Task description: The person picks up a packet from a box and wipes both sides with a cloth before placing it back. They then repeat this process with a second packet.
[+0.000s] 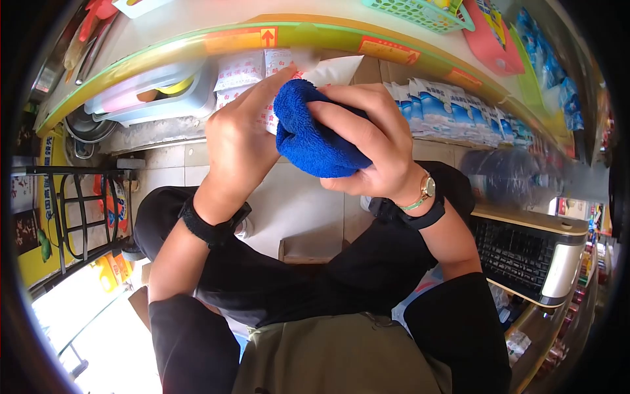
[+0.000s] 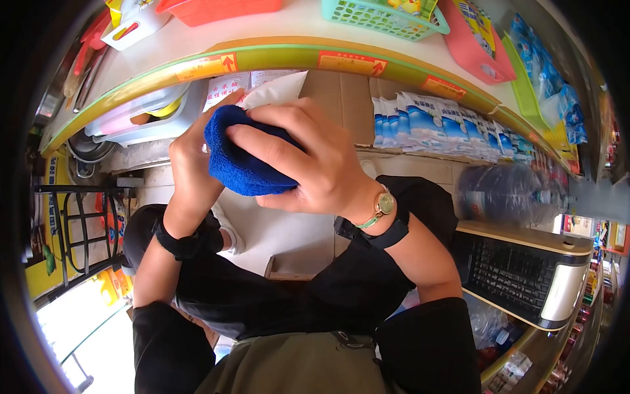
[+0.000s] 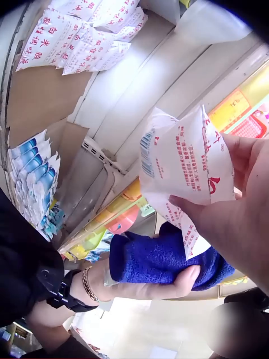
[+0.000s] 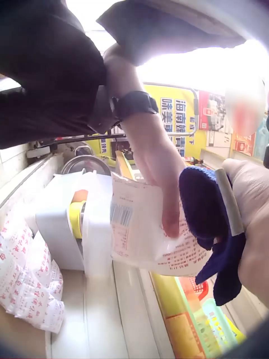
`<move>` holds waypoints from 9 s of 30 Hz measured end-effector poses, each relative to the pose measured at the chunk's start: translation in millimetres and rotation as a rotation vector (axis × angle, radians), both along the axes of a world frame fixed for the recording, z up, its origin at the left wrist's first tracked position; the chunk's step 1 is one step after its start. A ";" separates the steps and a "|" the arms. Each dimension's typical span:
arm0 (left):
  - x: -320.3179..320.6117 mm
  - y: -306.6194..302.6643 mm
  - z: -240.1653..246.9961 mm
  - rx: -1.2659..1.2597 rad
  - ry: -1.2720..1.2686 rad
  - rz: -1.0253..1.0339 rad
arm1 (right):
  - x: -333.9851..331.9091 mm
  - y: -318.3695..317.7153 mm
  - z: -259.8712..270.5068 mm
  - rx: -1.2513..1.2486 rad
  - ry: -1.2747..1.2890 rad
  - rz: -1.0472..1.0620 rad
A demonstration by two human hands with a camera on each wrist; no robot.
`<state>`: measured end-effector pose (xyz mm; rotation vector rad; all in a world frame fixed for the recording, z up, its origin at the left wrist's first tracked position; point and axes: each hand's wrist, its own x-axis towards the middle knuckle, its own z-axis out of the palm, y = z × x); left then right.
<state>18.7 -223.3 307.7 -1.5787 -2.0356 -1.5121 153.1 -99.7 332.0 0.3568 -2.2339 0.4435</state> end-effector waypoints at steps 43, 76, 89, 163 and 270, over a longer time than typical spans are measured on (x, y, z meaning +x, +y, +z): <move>5.9 -2.1 -1.0 -0.150 -0.204 0.042 | 0.6 -2.5 1.4 -0.004 0.041 -0.111; -4.5 6.0 0.4 -0.073 -0.732 -0.212 | 7.7 8.6 8.7 -0.420 -0.051 0.121; -2.6 -0.1 14.4 0.238 -1.490 -0.467 | 9.9 22.3 5.3 -0.785 0.013 -0.227; -10.4 -0.6 22.4 0.444 -1.532 -0.497 | 1.5 -19.6 -28.5 0.114 -0.587 -0.051; 109.7 -736.4 -282.0 0.006 -1.056 1.752 | -4.6 -14.0 -59.7 -0.981 -0.563 -0.260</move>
